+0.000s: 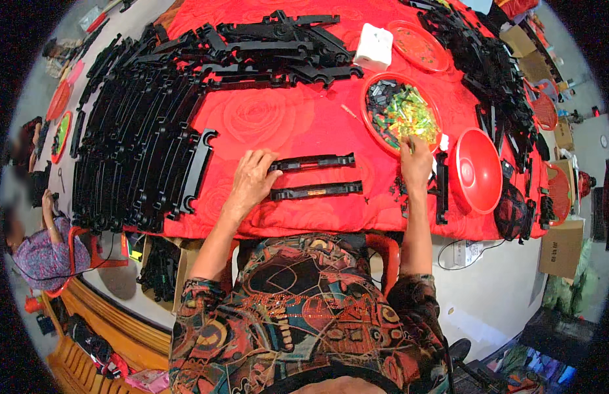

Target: The worker assembles black plastic components by inserting small pins or fasteners using a hand tool.

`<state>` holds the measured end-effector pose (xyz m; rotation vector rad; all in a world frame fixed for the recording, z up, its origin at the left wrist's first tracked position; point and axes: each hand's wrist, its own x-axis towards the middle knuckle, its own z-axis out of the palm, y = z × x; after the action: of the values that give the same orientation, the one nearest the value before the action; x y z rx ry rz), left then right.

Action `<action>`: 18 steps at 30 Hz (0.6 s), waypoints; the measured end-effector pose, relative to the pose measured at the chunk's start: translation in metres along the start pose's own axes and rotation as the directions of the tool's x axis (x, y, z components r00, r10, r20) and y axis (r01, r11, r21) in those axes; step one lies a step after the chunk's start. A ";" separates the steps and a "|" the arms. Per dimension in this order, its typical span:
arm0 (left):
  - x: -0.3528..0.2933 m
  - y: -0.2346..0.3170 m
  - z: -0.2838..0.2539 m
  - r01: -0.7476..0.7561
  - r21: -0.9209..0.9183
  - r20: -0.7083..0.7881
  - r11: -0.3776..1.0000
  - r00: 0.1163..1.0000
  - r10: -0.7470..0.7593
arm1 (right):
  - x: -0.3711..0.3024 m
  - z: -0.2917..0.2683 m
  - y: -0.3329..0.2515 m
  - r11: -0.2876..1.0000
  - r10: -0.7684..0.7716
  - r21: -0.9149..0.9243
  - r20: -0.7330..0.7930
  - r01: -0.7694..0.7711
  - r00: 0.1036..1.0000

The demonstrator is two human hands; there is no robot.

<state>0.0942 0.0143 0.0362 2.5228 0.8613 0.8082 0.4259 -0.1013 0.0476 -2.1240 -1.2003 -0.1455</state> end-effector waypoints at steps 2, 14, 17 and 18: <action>0.004 0.001 0.005 -0.013 -0.013 0.018 1.000 1.000 0.013 | 0.017 0.018 0.009 0.995 -0.052 -0.087 0.041 0.055 0.998; 0.006 -0.005 0.035 0.049 -0.079 0.065 0.996 0.997 -0.044 | 0.037 0.030 0.015 0.953 -0.054 -0.254 0.397 0.167 0.916; 0.005 -0.005 0.037 0.056 -0.115 0.034 0.992 0.998 -0.052 | 0.040 0.025 0.017 0.943 -0.040 -0.275 0.466 0.187 0.884; 0.006 -0.004 0.037 0.060 -0.152 0.021 0.987 0.998 -0.057 | 0.045 0.024 0.025 0.944 -0.060 -0.244 0.533 0.221 0.844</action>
<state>0.1190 0.0160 0.0079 2.3571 0.8310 0.8014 0.4657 -0.0626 0.0348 -2.4216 -1.7470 0.2178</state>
